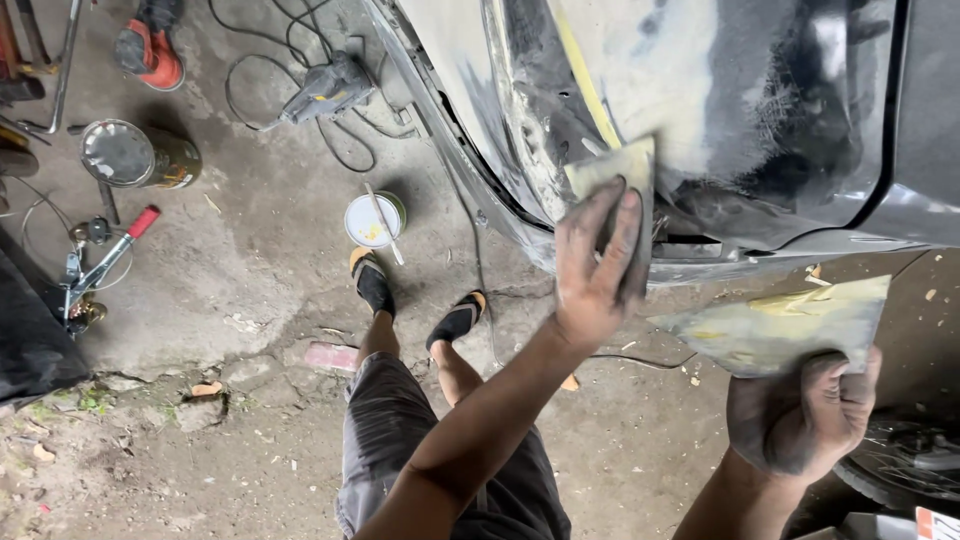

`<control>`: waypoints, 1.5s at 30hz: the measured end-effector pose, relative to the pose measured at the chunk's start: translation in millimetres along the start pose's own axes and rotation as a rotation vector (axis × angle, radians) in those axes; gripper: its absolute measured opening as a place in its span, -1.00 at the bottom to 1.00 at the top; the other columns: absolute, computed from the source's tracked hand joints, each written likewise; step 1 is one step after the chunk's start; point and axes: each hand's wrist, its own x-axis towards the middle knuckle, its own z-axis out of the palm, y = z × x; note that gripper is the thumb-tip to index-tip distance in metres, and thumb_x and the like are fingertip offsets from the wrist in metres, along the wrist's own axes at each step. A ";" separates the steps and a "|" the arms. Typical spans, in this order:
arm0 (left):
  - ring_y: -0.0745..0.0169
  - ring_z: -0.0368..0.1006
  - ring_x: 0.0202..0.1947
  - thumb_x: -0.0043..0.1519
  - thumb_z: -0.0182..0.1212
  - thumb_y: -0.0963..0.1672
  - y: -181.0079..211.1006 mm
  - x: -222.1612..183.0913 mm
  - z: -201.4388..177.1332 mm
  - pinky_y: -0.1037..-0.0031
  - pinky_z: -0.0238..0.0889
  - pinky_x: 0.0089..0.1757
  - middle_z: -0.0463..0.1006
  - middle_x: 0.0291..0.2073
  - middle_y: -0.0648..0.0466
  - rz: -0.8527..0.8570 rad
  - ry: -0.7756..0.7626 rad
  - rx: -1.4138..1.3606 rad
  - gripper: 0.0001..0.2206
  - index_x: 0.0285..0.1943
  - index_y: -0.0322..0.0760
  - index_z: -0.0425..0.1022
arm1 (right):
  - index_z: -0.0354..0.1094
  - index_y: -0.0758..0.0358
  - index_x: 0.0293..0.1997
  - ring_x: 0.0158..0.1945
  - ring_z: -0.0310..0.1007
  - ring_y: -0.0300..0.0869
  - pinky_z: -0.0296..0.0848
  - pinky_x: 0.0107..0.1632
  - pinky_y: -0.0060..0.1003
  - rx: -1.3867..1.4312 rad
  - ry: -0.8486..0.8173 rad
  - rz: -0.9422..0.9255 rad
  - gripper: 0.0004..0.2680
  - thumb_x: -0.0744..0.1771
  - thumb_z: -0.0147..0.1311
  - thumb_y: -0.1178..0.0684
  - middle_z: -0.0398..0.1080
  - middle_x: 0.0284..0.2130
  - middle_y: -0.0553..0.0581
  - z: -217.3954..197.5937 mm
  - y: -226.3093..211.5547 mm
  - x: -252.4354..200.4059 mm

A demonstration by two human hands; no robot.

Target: The person sands the front bumper of a car using a sanding block. They then mix a substance from a tube with a powder in a container using a stick and apply the mixture to the bumper with a putty knife.

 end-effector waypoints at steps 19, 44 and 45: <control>0.04 0.60 0.08 0.40 0.19 -0.24 -14.7 28.6 -146.6 0.36 0.56 0.09 0.59 0.18 -0.05 -0.207 -0.417 -0.232 -0.75 0.25 -0.28 0.53 | 0.34 0.33 0.23 0.22 0.47 -0.07 0.44 0.35 0.04 0.140 -0.135 0.195 -0.81 0.45 0.06 0.27 0.46 0.12 0.21 116.7 82.9 34.1; 0.09 0.40 0.18 0.35 0.47 -0.13 -210.5 147.5 -109.9 0.23 0.46 0.21 0.47 0.19 0.05 0.699 -0.285 -0.052 -0.77 0.17 -0.17 0.64 | 0.32 0.40 0.11 0.30 0.41 0.05 0.35 0.45 0.05 -0.031 -0.145 0.087 -0.89 0.49 0.01 0.20 0.38 0.17 0.34 170.7 160.5 61.5; 0.11 0.35 0.24 0.39 0.43 -0.13 -226.8 154.2 -99.5 0.23 0.38 0.27 0.44 0.26 0.05 0.847 -0.292 -0.028 -0.76 0.22 -0.14 0.64 | 0.31 0.38 0.08 0.39 0.33 0.08 0.28 0.47 0.02 -0.127 -0.315 0.127 -0.83 0.42 0.02 0.11 0.28 0.27 0.33 186.4 168.9 73.2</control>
